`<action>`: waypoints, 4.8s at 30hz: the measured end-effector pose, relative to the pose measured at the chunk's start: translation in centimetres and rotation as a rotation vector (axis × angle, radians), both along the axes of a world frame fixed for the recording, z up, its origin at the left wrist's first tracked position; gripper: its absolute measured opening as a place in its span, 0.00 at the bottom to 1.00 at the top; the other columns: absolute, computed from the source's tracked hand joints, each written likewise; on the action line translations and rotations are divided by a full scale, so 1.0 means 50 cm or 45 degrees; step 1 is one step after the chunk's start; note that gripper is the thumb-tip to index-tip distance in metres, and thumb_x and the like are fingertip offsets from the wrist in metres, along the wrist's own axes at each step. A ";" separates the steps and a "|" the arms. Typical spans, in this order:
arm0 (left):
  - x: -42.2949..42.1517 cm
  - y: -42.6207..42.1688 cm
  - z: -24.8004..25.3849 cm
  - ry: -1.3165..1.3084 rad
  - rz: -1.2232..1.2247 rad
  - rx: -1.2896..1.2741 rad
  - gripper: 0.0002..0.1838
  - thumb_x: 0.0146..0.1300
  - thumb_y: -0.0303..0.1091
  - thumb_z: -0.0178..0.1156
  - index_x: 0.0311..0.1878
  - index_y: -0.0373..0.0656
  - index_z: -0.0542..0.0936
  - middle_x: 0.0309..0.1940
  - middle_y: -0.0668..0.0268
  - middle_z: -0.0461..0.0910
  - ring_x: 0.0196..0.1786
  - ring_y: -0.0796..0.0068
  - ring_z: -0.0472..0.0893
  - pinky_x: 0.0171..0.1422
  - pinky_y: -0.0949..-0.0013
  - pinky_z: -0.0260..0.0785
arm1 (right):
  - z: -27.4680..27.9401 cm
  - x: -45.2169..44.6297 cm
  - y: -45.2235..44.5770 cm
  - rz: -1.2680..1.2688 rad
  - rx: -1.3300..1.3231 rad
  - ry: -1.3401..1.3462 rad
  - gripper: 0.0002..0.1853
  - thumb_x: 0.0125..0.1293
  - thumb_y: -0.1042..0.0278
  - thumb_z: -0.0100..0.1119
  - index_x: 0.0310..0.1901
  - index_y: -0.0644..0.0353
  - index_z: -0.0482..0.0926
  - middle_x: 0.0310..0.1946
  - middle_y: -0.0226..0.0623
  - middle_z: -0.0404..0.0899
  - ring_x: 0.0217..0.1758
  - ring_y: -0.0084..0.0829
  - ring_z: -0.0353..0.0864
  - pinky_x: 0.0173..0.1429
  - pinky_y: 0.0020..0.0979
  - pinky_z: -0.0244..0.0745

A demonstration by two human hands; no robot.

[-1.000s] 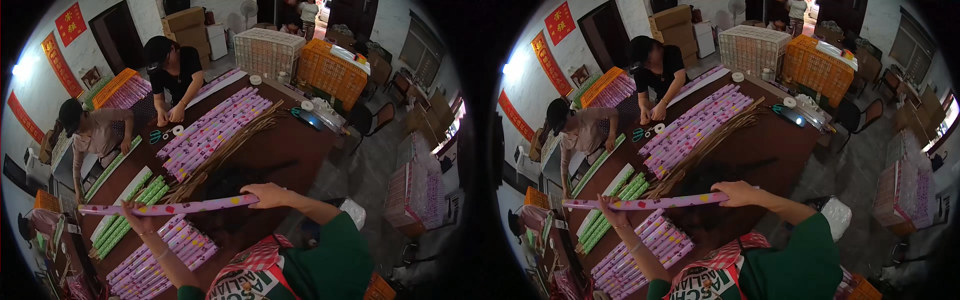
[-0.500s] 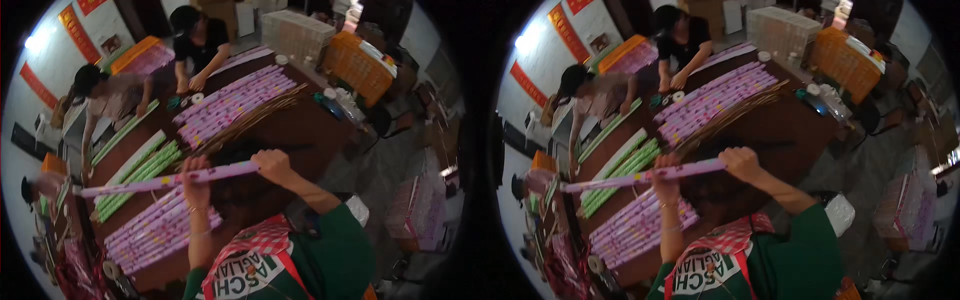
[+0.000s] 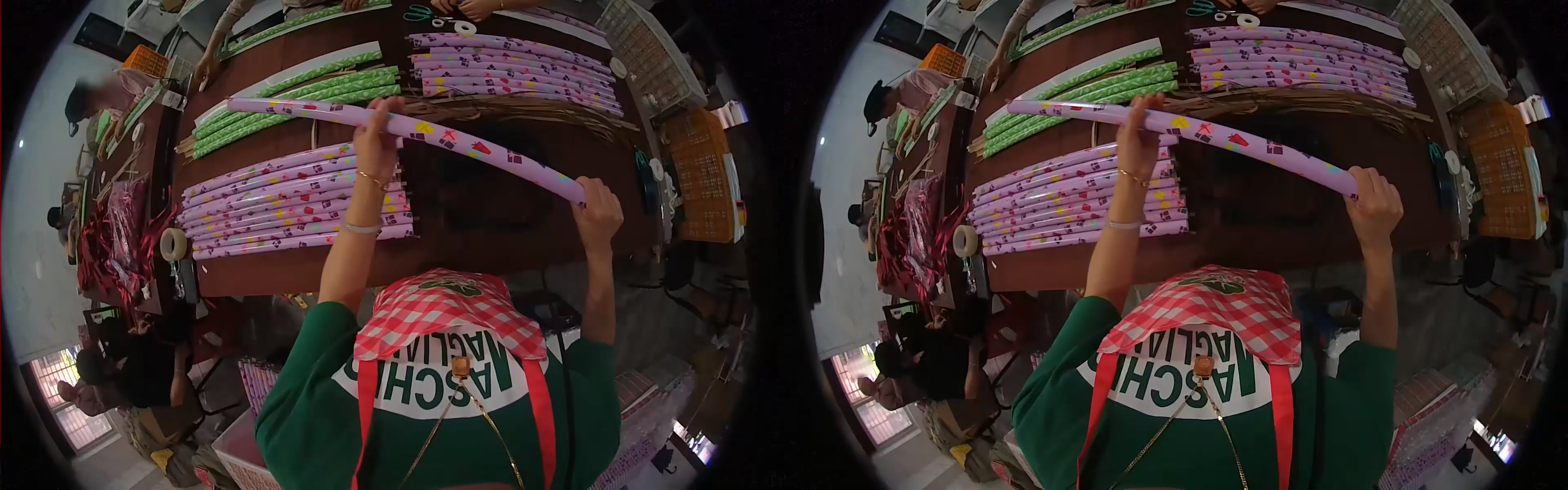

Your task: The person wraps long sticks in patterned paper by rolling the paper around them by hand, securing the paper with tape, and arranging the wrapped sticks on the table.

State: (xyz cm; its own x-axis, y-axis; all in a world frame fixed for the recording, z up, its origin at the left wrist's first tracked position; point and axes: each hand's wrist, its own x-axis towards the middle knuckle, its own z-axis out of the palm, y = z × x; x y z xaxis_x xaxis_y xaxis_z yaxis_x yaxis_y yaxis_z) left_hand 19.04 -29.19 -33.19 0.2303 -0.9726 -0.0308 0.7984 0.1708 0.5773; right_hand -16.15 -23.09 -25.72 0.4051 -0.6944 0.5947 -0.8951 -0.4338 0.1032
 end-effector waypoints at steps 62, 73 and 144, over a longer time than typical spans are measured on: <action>-0.109 0.067 0.094 -0.376 -0.034 0.081 0.23 0.70 0.49 0.41 0.44 0.33 0.68 0.48 0.50 0.76 0.48 0.60 0.79 0.50 0.64 0.75 | -0.072 -0.161 0.077 -0.100 -0.008 -0.095 0.12 0.49 0.74 0.62 0.38 0.58 0.77 0.32 0.37 0.78 0.34 0.40 0.79 0.36 0.35 0.72; -0.102 0.085 0.072 -0.233 -0.415 -0.139 0.18 0.71 0.38 0.42 0.58 0.38 0.59 0.60 0.52 0.65 0.62 0.57 0.67 0.65 0.58 0.63 | -0.071 -0.194 0.080 -0.188 -0.170 0.040 0.08 0.55 0.72 0.61 0.36 0.53 0.74 0.30 0.33 0.77 0.31 0.36 0.78 0.32 0.34 0.70; 0.717 0.205 -0.120 -0.825 1.338 0.532 0.09 0.63 0.36 0.53 0.39 0.40 0.71 0.29 0.71 0.72 0.30 0.77 0.71 0.34 0.74 0.65 | -0.199 0.492 -0.165 0.924 0.993 -0.100 0.18 0.57 0.69 0.60 0.47 0.63 0.67 0.38 0.48 0.72 0.41 0.52 0.72 0.41 0.44 0.66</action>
